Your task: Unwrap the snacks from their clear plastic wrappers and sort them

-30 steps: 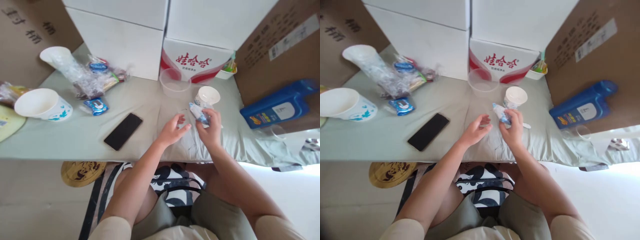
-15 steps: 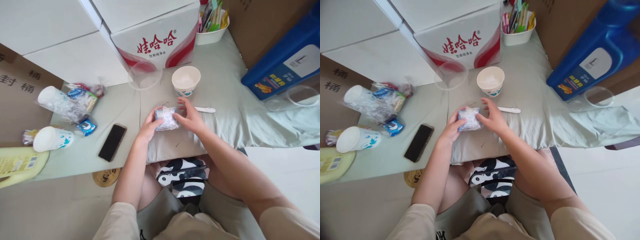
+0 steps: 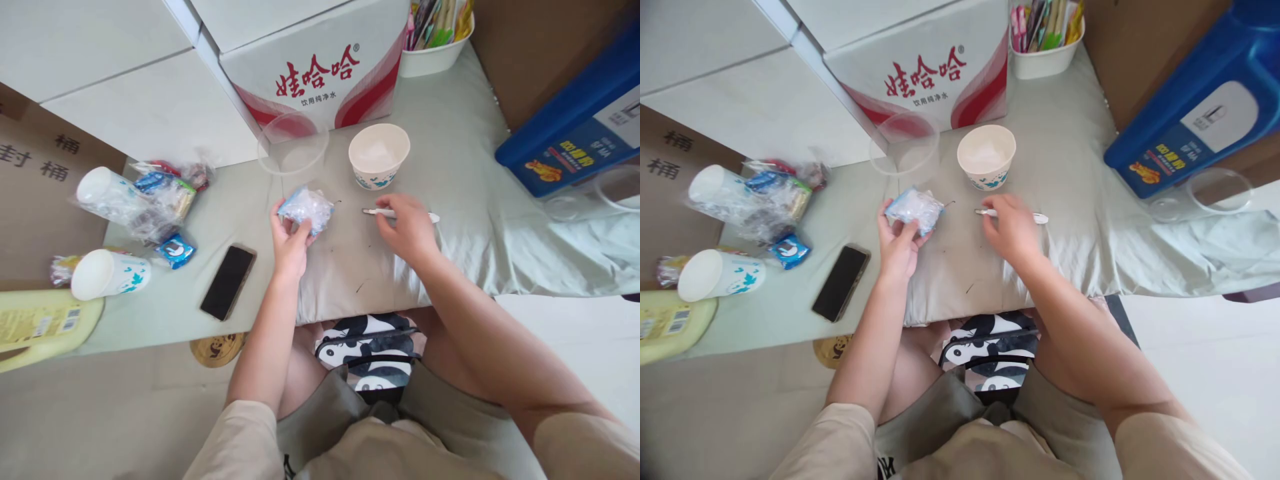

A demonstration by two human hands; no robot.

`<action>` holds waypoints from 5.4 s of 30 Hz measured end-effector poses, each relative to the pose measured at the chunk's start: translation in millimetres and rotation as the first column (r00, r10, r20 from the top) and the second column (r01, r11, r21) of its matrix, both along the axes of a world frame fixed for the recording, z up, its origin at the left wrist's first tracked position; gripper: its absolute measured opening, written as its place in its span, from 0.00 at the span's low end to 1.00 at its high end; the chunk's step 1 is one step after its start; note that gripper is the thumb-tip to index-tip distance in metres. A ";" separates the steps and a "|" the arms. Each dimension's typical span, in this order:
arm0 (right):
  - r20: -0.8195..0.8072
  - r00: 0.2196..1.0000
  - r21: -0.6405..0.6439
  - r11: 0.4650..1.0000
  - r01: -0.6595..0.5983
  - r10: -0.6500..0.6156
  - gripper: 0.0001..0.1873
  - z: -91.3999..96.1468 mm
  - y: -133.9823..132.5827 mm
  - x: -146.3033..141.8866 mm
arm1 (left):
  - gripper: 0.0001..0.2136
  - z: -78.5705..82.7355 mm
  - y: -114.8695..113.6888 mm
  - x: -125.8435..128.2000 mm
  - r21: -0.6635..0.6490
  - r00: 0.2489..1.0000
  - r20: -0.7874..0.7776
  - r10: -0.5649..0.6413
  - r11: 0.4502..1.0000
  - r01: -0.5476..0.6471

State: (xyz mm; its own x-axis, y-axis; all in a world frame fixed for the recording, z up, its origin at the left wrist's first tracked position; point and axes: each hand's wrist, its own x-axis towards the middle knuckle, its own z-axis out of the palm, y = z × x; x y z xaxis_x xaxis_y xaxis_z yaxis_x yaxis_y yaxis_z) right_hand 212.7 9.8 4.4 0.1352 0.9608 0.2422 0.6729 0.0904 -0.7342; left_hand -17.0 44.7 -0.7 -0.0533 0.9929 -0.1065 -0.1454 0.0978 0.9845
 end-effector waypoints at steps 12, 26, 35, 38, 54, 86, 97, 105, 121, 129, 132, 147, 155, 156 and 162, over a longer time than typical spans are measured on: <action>-0.053 0.996 -0.166 0.983 -0.077 0.069 0.21 9.8 -25.9 8.7 | 0.36 -4.1 -3.0 9.0 0.104 0.971 -0.231 -0.059 0.991 0.085; 0.189 0.979 -0.145 0.988 -0.052 0.079 0.16 -5.7 -5.5 -0.4 | 0.32 6.8 1.4 -5.7 0.103 0.975 -0.154 0.162 0.984 -0.147; 0.265 0.963 0.074 0.997 0.033 -0.051 0.24 -4.1 1.1 -1.6 | 0.27 2.4 -17.1 3.1 0.266 0.931 -0.354 0.088 0.964 0.010; 0.204 0.973 0.060 0.991 -0.119 0.104 0.27 -5.4 -0.9 -7.8 | 0.30 2.7 -10.4 -6.6 0.285 0.880 -0.475 0.008 0.948 0.146; 0.006 0.932 0.111 0.927 -0.360 0.361 0.32 -11.4 0.2 -22.3 | 0.04 25.1 -11.6 2.5 -0.146 0.970 0.059 -0.235 0.959 0.241; 0.258 0.933 0.117 0.951 -0.286 0.249 0.11 6.1 -10.4 -7.5 | 0.02 26.5 -8.7 -41.8 0.218 0.537 -0.843 0.027 0.930 0.296; 0.370 0.802 -0.275 0.880 -0.387 0.468 0.18 41.2 -53.2 -1.9 | 0.02 62.9 -56.2 -51.4 -0.004 0.598 -0.730 -0.331 0.877 0.480; 0.518 0.721 -0.528 0.835 -0.155 0.461 0.25 52.4 -51.0 -20.2 | 0.10 58.9 -60.1 -50.8 -0.397 0.480 -0.553 -0.681 0.722 0.567; 0.411 0.755 -0.213 0.859 -0.465 0.511 0.28 20.0 -34.5 -51.0 | 0.23 26.5 -26.0 -50.8 -0.185 0.241 -0.912 -0.331 0.859 0.478; 0.181 0.873 -0.054 0.891 -0.450 0.452 0.23 30.4 -44.0 -26.3 | 0.41 43.6 -28.4 -54.9 -0.337 0.226 -0.825 -0.517 0.772 0.538; 0.163 0.920 -0.020 0.934 -0.358 0.356 0.22 48.5 -41.8 -26.6 | 0.43 44.9 -29.5 -55.6 -0.367 0.203 -0.813 -0.546 0.750 0.550; 0.640 0.656 -0.356 0.911 -0.207 0.399 0.18 87.7 176.7 -117.7 | 0.41 46.2 -29.4 -54.6 -0.389 0.177 -0.796 -0.578 0.714 0.583; 0.628 0.641 -0.387 0.892 -0.235 0.441 0.23 94.3 163.0 -114.6 | 0.39 45.3 -26.5 -52.8 -0.387 0.174 -0.801 -0.572 0.718 0.579; 0.629 0.656 -0.329 0.907 -0.262 0.417 0.22 97.1 155.8 -112.1 | 0.39 45.1 -26.3 -52.6 -0.393 0.168 -0.802 -0.574 0.717 0.576; 0.463 0.773 0.040 0.861 -0.506 0.433 0.18 76.7 40.4 -72.1 | 0.37 41.9 -31.4 -48.1 -0.338 0.173 -0.833 -0.526 0.729 0.595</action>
